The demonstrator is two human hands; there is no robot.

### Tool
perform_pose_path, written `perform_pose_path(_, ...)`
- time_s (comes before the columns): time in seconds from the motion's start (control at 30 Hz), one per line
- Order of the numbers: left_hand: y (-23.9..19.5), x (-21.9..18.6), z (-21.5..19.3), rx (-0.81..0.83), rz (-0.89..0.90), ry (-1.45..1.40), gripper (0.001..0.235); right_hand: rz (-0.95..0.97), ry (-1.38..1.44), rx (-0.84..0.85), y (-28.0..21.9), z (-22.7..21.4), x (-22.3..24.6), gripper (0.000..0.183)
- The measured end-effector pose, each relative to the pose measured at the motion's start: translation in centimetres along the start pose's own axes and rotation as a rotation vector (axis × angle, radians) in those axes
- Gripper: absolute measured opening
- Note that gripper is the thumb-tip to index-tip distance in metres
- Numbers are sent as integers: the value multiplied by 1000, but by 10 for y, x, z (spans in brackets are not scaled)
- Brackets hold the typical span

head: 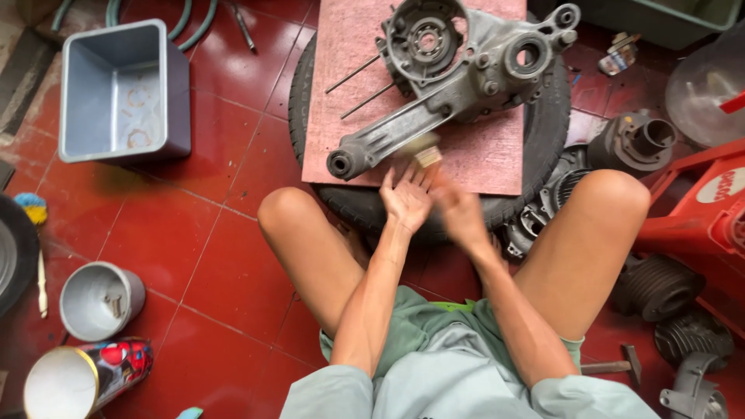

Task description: Cleaning the exterior of a motorcycle crankcase using a brush and cleaning solution

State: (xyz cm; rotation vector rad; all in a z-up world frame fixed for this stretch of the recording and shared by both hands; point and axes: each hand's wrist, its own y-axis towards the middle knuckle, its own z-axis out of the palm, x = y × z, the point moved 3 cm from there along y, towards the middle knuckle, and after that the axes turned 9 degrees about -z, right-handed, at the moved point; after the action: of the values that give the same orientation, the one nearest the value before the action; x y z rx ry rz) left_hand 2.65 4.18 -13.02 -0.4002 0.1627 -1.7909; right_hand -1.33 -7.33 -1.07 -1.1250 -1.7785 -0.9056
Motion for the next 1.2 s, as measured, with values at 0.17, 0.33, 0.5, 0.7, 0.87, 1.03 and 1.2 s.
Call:
perform_pose_path(0.17, 0, -12, -23, -88, 20, 129, 62, 85, 165, -76, 7, 4, 31, 38)
perform_pose_path(0.33, -12, -24, -16, 4, 22, 91, 73, 209, 365, -80, -5, 20, -13, 34)
perform_pose_path(0.5, -20, -30, -17, -64, 36, 134, 65, 154, 270, -175, 0, 12, -2, 41)
perform_pose_path(0.7, -51, -55, 0, -178, 156, 84, 62, 383, 528, -24, -3, 24, 2, 36)
perform_pose_path(0.87, -57, -57, -7, -293, 243, 173, 61, 415, 402, -214, -7, 46, 2, 30)
perform_pose_path(1.03, -65, -65, -3, -326, 346, 120, 58, 167, 367, 133, -26, 49, 37, 43)
perform_pose_path(1.2, -83, -54, 34, -344, 356, 160, 53, 468, 627, -293, -16, 42, 15, 32)
